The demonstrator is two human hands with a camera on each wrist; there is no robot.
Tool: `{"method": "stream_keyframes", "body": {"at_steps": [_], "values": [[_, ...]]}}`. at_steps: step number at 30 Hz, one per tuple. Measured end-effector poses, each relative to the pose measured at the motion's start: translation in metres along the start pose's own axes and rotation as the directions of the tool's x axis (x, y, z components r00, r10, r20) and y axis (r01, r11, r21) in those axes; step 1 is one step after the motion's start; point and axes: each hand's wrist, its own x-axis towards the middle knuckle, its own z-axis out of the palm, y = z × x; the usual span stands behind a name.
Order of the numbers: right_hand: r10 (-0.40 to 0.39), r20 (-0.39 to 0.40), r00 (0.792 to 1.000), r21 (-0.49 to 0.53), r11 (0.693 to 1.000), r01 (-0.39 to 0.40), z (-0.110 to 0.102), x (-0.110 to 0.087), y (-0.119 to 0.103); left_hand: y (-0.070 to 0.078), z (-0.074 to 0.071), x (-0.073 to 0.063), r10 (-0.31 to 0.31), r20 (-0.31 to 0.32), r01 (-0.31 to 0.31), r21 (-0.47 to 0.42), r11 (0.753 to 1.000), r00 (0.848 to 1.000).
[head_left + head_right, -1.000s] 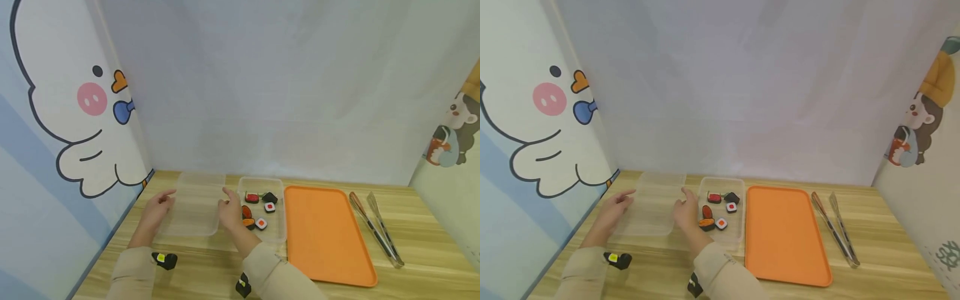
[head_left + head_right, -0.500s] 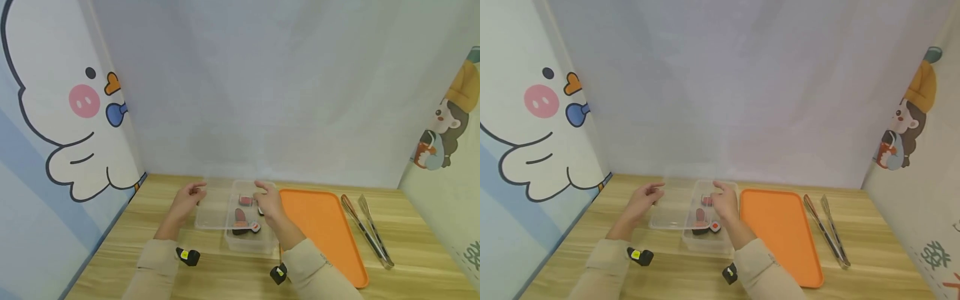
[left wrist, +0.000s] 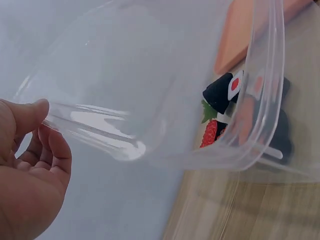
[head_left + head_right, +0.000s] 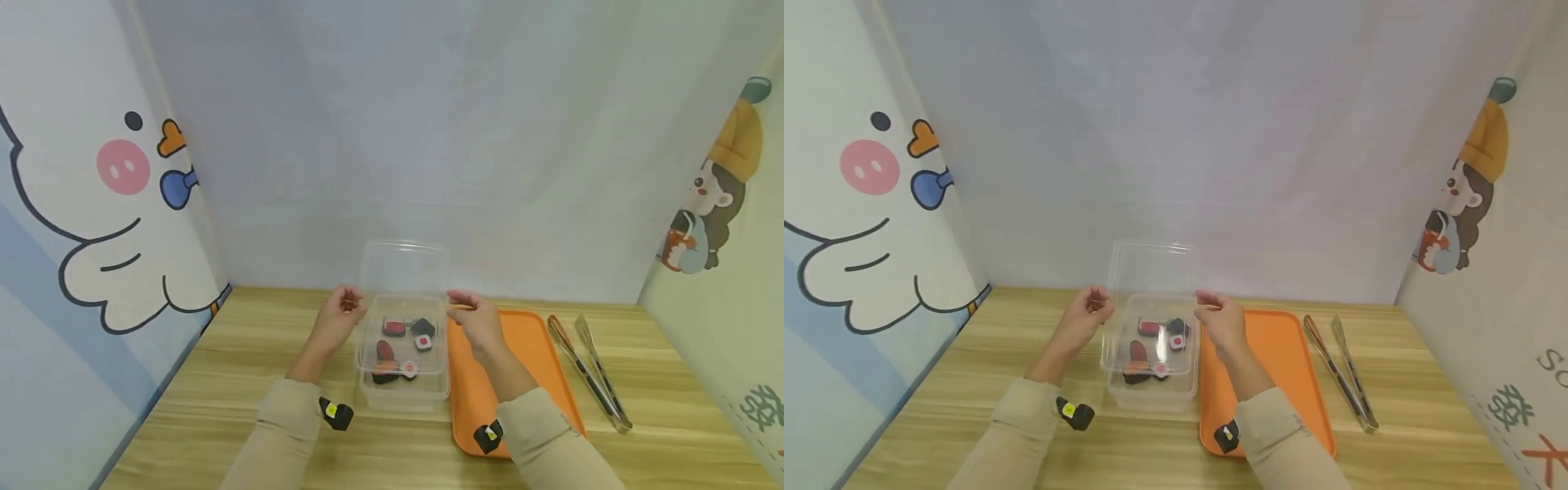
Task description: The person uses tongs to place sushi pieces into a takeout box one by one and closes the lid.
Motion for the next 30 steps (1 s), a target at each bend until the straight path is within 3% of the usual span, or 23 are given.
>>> {"method": "stream_keyframes", "body": {"at_steps": [8, 13, 17, 21, 27, 30], "values": [[-0.091, -0.050, 0.995, 0.112, 0.989, 0.096, -0.011, 0.003, -0.010, 0.005, 0.011, 0.005, 0.018, -0.068, -0.021, -0.036, 0.999, 0.998], [-0.117, -0.016, 0.993, 0.167, 0.979, 0.118, -0.018, 0.002, -0.011, 0.010, 0.012, 0.004, -0.002, -0.099, -0.001, -0.022, 1.000, 0.995], [-0.113, 0.035, 0.993, 0.229, 0.968, 0.102, -0.025, 0.001, -0.008, 0.011, 0.011, 0.002, -0.030, -0.078, 0.020, -0.121, 0.992, 0.997], [-0.133, 0.101, 0.986, 0.300, 0.949, 0.097, -0.031, 0.000, -0.006, 0.008, 0.012, 0.001, -0.024, -0.036, 0.013, -0.271, 0.963, 0.999], [-0.153, 0.167, 0.974, 0.424, 0.903, 0.069, -0.039, -0.003, -0.002, 0.004, 0.013, -0.002, 0.009, 0.034, 0.007, -0.461, 0.888, 0.999], [-0.174, 0.182, 0.968, 0.441, 0.894, 0.078, -0.041, -0.005, 0.000, 0.004, 0.016, -0.004, -0.008, 0.018, 0.016, -0.463, 0.886, 1.000]]}}
